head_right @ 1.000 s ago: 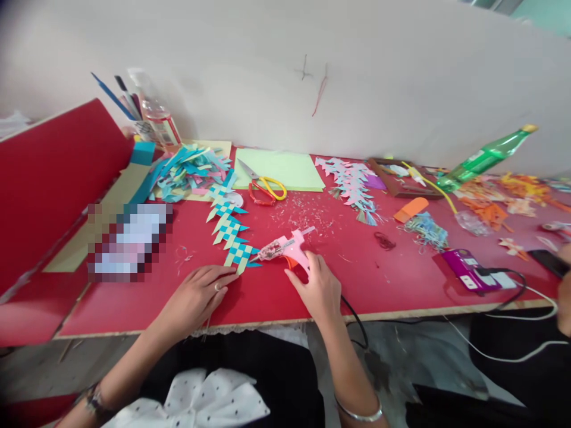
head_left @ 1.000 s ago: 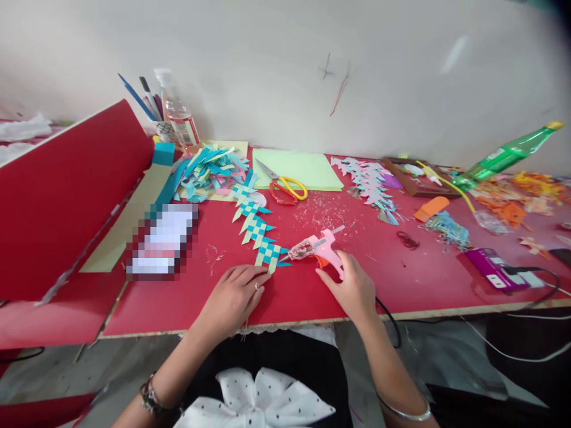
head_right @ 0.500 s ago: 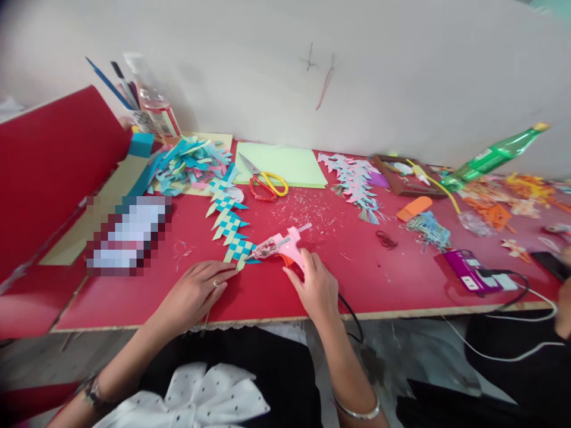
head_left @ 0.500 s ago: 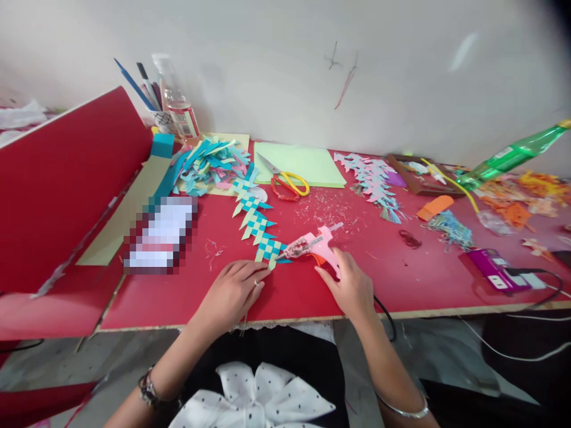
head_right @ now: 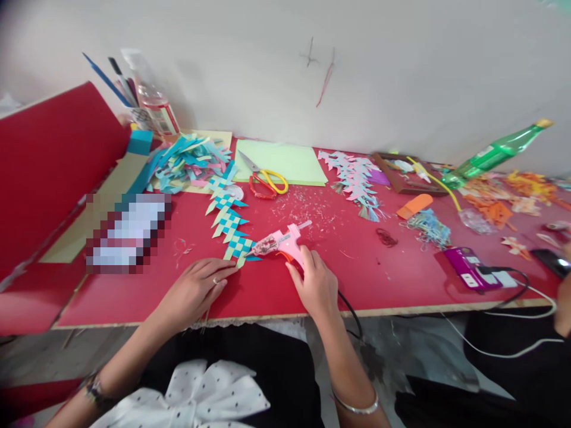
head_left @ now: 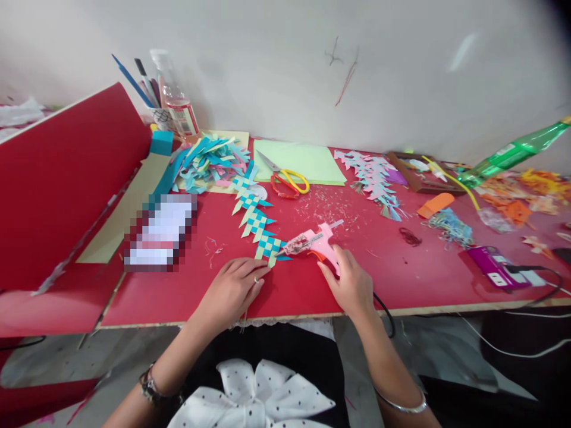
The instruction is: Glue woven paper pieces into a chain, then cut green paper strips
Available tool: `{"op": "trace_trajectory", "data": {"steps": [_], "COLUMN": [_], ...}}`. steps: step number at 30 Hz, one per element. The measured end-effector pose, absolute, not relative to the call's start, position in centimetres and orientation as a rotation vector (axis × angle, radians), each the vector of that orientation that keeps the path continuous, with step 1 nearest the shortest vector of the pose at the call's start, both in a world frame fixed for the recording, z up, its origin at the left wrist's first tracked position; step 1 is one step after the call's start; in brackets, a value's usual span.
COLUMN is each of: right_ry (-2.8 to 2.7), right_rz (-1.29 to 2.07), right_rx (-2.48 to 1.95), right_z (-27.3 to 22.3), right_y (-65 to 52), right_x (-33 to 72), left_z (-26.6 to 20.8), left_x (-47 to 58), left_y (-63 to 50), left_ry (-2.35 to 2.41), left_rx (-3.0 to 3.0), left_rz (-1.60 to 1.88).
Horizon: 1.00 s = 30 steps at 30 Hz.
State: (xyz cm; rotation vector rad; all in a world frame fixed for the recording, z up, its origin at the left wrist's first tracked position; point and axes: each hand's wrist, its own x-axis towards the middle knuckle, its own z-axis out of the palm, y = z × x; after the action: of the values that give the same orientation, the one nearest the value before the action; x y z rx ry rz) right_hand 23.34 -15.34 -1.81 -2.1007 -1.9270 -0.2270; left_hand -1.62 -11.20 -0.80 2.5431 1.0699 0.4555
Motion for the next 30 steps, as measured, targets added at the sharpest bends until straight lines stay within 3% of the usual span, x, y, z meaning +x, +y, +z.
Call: {"op": "trace_trajectory", "data": {"steps": [16,30], "right_ry": [-1.893,-1.508], "right_rz": [-0.236,-0.287], "right_rx": [-2.111,-2.330], "right_z": [-1.9,-0.8], "right_y": [-15.4,-14.2], "right_x": [23.4,27.6], "left_z": [-0.8,-0.6], "left_x": [-1.6,-1.8], "left_y": [-11.3,-11.3], "left_ry": [1.073,1.079], "left_rx": [2.547,2.541], "left_rz": [0.473,0.495]}}
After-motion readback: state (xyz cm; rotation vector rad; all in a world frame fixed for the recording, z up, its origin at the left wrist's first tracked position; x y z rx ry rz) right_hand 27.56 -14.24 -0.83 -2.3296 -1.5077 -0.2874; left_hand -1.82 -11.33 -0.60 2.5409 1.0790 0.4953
